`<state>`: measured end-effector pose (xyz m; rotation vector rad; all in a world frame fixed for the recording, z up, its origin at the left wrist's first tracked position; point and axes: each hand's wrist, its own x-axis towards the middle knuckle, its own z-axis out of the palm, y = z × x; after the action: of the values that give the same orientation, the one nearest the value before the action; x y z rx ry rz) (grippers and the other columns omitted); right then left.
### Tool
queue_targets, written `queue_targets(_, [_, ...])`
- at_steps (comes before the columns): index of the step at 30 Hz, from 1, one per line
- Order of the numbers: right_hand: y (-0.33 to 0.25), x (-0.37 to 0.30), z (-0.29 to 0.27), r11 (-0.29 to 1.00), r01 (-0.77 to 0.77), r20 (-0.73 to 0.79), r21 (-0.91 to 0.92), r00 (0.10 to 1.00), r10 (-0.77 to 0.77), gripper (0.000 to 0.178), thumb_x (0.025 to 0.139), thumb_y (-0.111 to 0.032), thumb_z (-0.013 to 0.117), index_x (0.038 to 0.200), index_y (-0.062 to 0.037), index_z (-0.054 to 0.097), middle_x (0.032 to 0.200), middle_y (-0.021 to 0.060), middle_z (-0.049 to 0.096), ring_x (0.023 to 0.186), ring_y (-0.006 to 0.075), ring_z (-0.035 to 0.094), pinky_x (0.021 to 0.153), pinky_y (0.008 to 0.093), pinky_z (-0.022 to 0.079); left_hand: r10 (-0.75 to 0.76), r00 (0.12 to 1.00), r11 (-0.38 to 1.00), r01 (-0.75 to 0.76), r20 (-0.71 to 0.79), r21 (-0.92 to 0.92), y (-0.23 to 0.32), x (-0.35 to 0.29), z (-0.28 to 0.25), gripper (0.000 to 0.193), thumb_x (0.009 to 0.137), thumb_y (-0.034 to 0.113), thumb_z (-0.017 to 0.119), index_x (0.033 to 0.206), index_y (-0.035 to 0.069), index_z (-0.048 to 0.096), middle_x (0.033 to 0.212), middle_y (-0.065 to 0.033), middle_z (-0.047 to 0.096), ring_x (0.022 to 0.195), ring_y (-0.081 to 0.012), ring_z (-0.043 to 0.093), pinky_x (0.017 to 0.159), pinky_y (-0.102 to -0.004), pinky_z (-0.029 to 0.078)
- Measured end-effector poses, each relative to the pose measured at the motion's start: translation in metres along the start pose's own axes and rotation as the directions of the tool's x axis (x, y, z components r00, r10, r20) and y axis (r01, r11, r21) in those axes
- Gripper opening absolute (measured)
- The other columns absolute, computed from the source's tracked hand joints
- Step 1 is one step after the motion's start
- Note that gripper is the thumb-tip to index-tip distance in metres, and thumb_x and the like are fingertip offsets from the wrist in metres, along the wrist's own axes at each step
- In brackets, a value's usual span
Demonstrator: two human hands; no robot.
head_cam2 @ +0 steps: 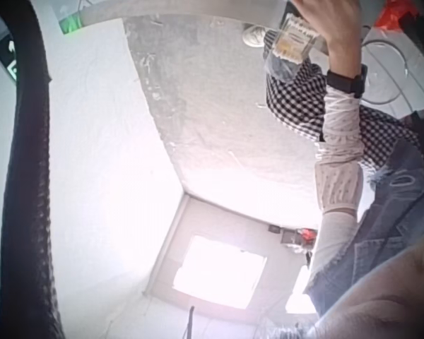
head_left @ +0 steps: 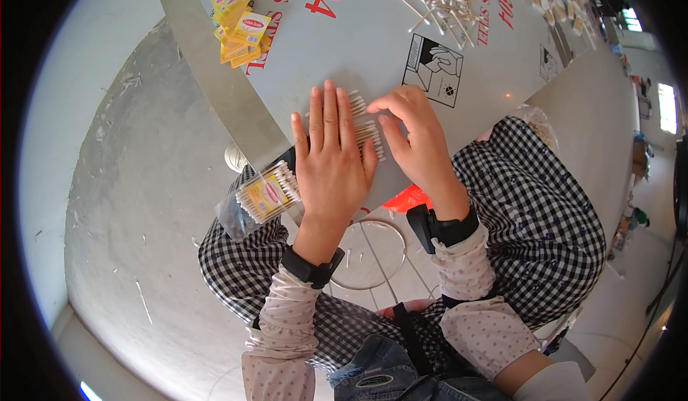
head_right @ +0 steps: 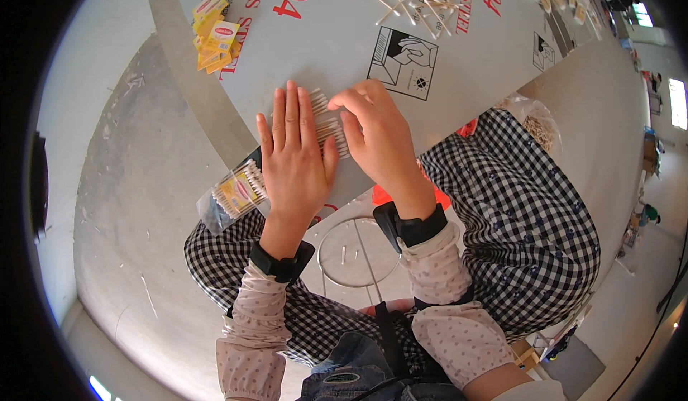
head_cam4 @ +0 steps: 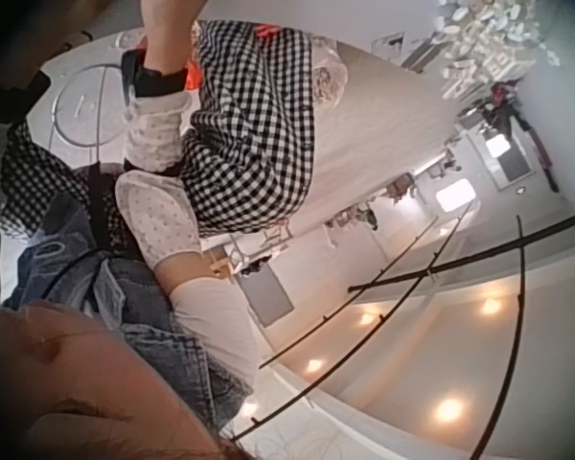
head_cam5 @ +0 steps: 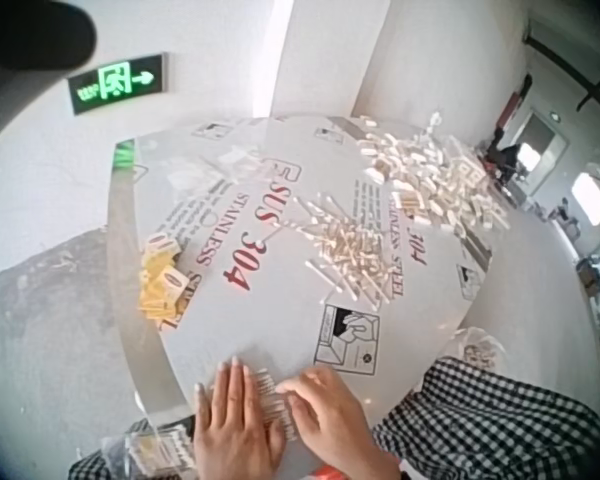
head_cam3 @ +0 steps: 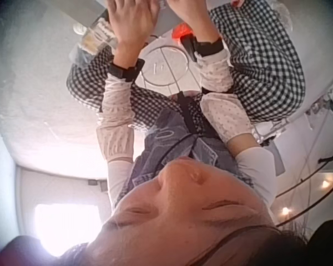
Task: The person gathers cotton swabs by hand, aligns them into a bundle, and slides them into a plastic sleeve. They then fold the top of the sleeve and seal it with a small yellow label.
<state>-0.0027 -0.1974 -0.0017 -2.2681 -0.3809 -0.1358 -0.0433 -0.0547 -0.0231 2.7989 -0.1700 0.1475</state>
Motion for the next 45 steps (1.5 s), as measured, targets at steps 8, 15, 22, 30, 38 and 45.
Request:
queue_targets(8, [-0.002, 0.012, 0.000, 0.990, -0.026, 0.032, 0.140, 0.999, 0.022, 0.018, 0.083, 0.005, 0.066, 0.096, -0.0083, 0.063, 0.099, 0.0070, 0.058, 0.088, 0.0263, 0.060, 0.071, 0.0364, 0.049, 0.001, 1.000, 1.000, -0.001, -0.006, -0.018, -0.001, 0.000, -0.001, 0.073, 0.094, 0.033, 0.053, 0.154, -0.004, 0.035, 0.163, -0.0197, 0.030, 0.154, -0.0330, 0.025, 0.124, -0.0535, 0.018])
queue_targets(15, [0.015, 0.038, 0.012, 0.988, 0.095, 0.061, 0.124, 0.993, -0.103, 0.015, 0.081, 0.002, 0.069, 0.090, -0.0073, 0.061, 0.091, 0.0077, 0.058, 0.087, 0.0288, 0.059, 0.071, 0.0385, 0.049, 0.031, 0.999, 0.998, -0.030, 0.020, -0.050, 0.009, -0.018, -0.013, 0.076, 0.091, 0.033, 0.056, 0.153, -0.005, 0.034, 0.163, -0.0213, 0.030, 0.153, -0.0347, 0.026, 0.122, -0.0546, 0.020])
queue_targets(22, [0.029, 0.062, 0.017, 0.994, 0.110, -0.038, 0.004, 0.993, -0.110, 0.014, 0.083, 0.000, 0.068, 0.089, -0.0087, 0.059, 0.089, 0.0079, 0.058, 0.086, 0.0304, 0.060, 0.069, 0.0416, 0.050, 0.085, 0.988, 0.995, -0.077, 0.128, -0.062, 0.014, -0.032, -0.008, 0.078, 0.094, 0.034, 0.057, 0.154, -0.008, 0.029, 0.163, -0.0244, 0.027, 0.153, -0.0387, 0.024, 0.121, -0.0563, 0.019])
queue_targets(30, [0.019, 0.017, 0.005, 0.992, 0.002, -0.266, 0.127, 0.964, 0.033, 0.016, 0.091, -0.004, 0.067, 0.106, -0.0033, 0.061, 0.102, 0.0115, 0.063, 0.093, 0.0272, 0.064, 0.077, 0.0360, 0.053, 0.074, 0.990, 0.997, -0.075, 0.119, 0.005, 0.021, -0.034, -0.002, 0.081, 0.095, 0.038, 0.058, 0.153, -0.011, 0.029, 0.162, -0.0274, 0.028, 0.152, -0.0409, 0.024, 0.122, -0.0555, 0.021])
queue_targets(38, [0.007, -0.011, 0.033, 0.475, -0.163, -0.024, 0.865, 0.931, 0.364, 0.046, 0.112, -0.037, 0.037, 0.126, 0.0035, 0.055, 0.130, 0.0159, 0.060, 0.125, 0.0272, 0.059, 0.112, 0.0410, 0.044, -0.062, 0.998, 0.997, 0.061, -0.016, -0.042, 0.029, -0.026, 0.011, 0.078, 0.096, 0.035, 0.053, 0.153, -0.010, 0.028, 0.162, -0.0268, 0.028, 0.152, -0.0394, 0.025, 0.123, -0.0533, 0.020])
queue_targets(45, [0.002, -0.004, 0.041, 0.535, -0.103, -0.063, 0.839, 0.957, 0.282, 0.040, 0.111, -0.034, 0.043, 0.122, 0.0005, 0.060, 0.119, 0.0091, 0.064, 0.113, 0.0166, 0.059, 0.103, 0.0320, 0.045, -0.446, 0.895, 0.322, 0.132, -0.027, -0.938, 0.013, -0.015, -0.023, 0.065, 0.108, 0.034, 0.031, 0.161, 0.000, 0.015, 0.163, -0.0229, 0.028, 0.153, -0.0310, 0.024, 0.125, -0.0462, 0.015])
